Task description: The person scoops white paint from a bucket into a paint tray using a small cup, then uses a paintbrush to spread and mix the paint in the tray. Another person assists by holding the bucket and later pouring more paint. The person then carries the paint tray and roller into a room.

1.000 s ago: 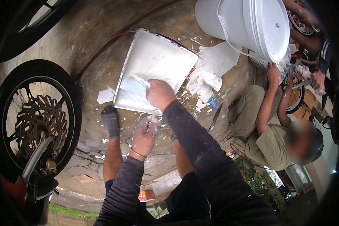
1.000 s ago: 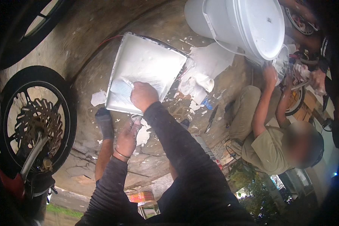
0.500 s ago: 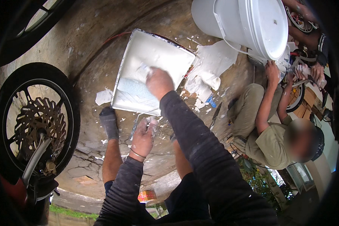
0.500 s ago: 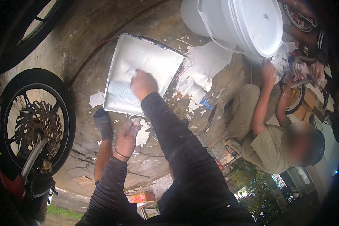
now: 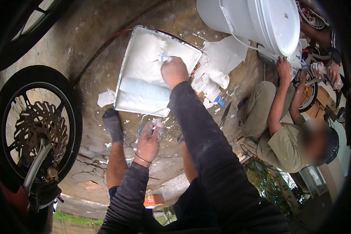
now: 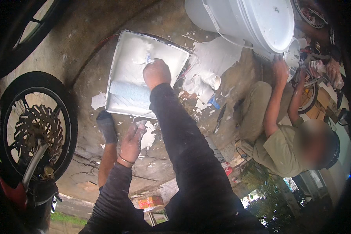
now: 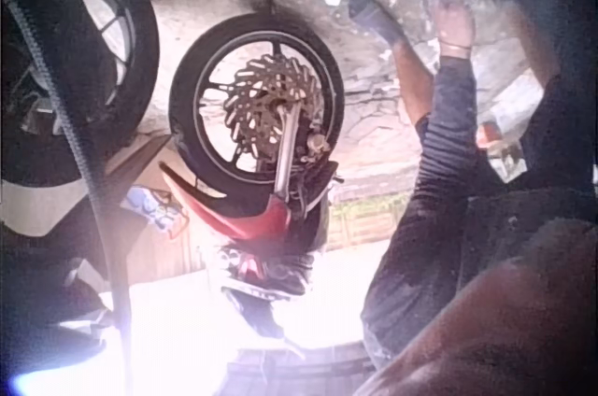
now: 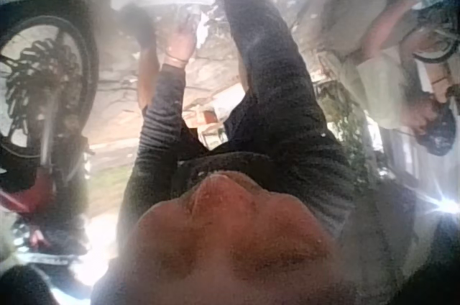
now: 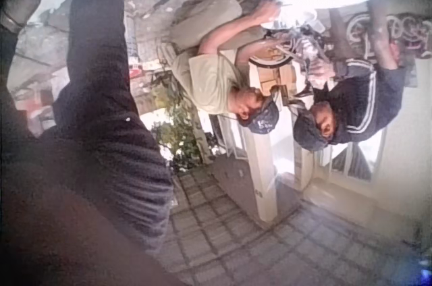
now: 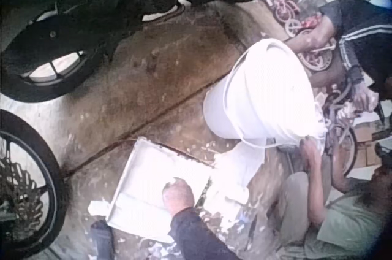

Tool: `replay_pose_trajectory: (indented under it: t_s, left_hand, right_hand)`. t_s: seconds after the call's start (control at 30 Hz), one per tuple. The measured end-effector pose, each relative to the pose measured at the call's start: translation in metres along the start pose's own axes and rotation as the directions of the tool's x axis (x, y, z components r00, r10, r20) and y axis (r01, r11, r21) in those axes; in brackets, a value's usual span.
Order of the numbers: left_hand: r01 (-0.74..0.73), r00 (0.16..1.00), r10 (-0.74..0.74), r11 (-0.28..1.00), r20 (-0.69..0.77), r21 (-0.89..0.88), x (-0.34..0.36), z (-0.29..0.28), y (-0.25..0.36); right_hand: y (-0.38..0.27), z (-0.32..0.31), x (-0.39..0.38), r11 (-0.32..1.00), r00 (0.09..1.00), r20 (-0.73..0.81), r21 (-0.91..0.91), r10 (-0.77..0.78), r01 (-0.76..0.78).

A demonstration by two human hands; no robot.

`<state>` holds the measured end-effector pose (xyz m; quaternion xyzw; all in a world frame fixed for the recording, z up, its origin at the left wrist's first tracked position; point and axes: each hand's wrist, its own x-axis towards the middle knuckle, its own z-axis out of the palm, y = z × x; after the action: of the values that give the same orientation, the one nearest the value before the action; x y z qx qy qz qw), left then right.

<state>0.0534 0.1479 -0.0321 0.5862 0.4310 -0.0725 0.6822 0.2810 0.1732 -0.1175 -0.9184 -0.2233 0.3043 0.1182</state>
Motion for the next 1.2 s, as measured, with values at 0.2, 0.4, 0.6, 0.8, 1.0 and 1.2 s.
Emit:
replay_pose_trajectory:
  t_s: [0.2, 0.4, 0.6, 0.8, 1.0, 1.2]
  left_hand:
    - [0.098, 0.995, -0.098, 0.995, 0.023, -0.013, 0.001, 0.001, 0.012]
    - [-0.023, 0.999, 0.022, 0.999, 0.037, 0.026, -0.001, -0.001, 0.009]
    - [0.012, 1.0, -0.012, 1.0, -0.004, 0.009, 0.002, 0.002, 0.001]
    - [0.15, 0.989, -0.148, 0.977, 0.028, -0.15, 0.007, -0.003, 0.022]
    - [-0.089, 0.995, 0.09, 0.996, -0.041, 0.018, 0.006, -0.001, 0.008]
    - [0.121, 0.991, -0.119, 0.992, 0.056, -0.024, 0.007, -0.006, 0.019]
  right_hand:
    - [-0.001, 0.027, -0.016, 0.963, 0.955, -0.123, -0.049, -0.271, 0.267]
    - [-0.021, 0.037, 0.026, 0.99, 0.995, -0.084, 0.133, 0.05, -0.039]
    - [0.013, 0.008, 0.009, 0.967, 0.988, -0.054, -0.215, -0.148, 0.133]
    - [-0.014, 0.011, -0.002, 0.88, 0.863, -0.191, -0.192, -0.468, 0.435]
    - [-0.042, 0.019, 0.042, 0.99, 0.998, 0.027, 0.129, 0.057, -0.06]
    - [0.033, 0.008, 0.027, 0.741, 0.919, 0.082, -0.566, -0.386, 0.362]
